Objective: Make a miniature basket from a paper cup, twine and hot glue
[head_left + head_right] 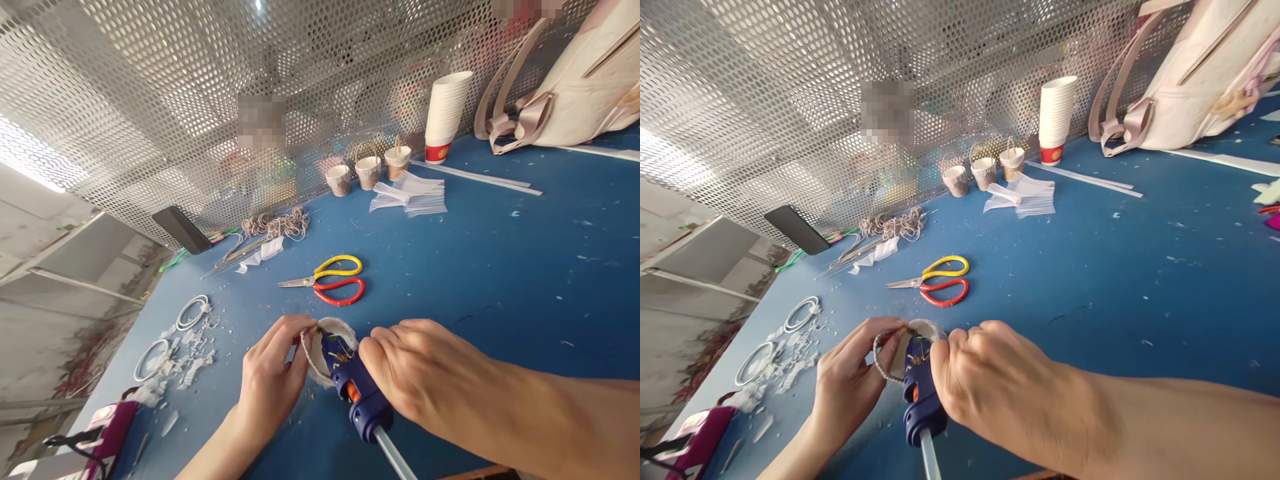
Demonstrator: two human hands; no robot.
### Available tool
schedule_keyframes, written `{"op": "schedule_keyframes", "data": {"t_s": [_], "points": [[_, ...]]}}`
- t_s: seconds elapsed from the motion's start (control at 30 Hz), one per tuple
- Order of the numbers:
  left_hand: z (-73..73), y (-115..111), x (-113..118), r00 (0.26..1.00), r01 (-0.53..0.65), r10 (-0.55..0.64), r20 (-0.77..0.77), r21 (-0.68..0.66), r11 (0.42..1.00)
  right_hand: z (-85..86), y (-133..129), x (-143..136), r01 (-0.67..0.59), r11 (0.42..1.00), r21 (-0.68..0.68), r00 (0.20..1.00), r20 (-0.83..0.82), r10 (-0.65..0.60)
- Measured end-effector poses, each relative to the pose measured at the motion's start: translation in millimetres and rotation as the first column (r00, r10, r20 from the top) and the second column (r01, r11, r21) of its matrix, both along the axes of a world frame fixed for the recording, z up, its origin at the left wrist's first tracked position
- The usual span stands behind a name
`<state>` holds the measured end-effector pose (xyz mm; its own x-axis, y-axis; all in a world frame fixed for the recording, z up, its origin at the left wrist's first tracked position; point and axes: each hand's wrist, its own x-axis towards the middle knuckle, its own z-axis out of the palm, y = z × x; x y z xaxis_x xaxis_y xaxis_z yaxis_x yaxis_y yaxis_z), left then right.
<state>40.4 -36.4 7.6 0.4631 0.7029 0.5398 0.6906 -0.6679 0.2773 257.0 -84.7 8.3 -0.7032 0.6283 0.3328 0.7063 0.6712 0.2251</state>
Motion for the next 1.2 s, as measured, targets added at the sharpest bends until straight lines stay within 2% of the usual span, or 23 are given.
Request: {"op": "schedule_keyframes", "data": {"t_s": [0.2,0.43,0.83,0.97,1.2], "points": [[-1.0,-0.2,-0.9,1.000,0.016,-0.016,0.004,-0.002,1.000,3.2,0.7,0.4,-0.048,0.999,-0.005,0.999,-0.015,0.048],[-1.7,-0.1,-1.3,1.000,0.003,-0.003,-0.008,-0.025,1.000,-2.2,4.5,-3.6,-0.051,0.999,-0.015,0.998,0.022,0.051],[0.4,-1.4,-0.2,1.000,0.007,-0.007,-0.004,-0.010,1.000,-2.8,0.4,-0.8,-0.033,0.999,-0.038,0.999,-0.016,0.033],[1.5,-0.8,0.4,1.000,0.002,-0.002,-0.008,-0.008,1.000,-4.4,1.4,-1.0,-0.030,0.999,-0.022,0.999,-0.031,0.030],[1.6,0.2,-0.2,1.000,0.000,0.000,-0.020,-0.004,1.000,2.6,2.5,0.1,-0.060,0.998,0.021,0.998,-0.019,0.061]]}}
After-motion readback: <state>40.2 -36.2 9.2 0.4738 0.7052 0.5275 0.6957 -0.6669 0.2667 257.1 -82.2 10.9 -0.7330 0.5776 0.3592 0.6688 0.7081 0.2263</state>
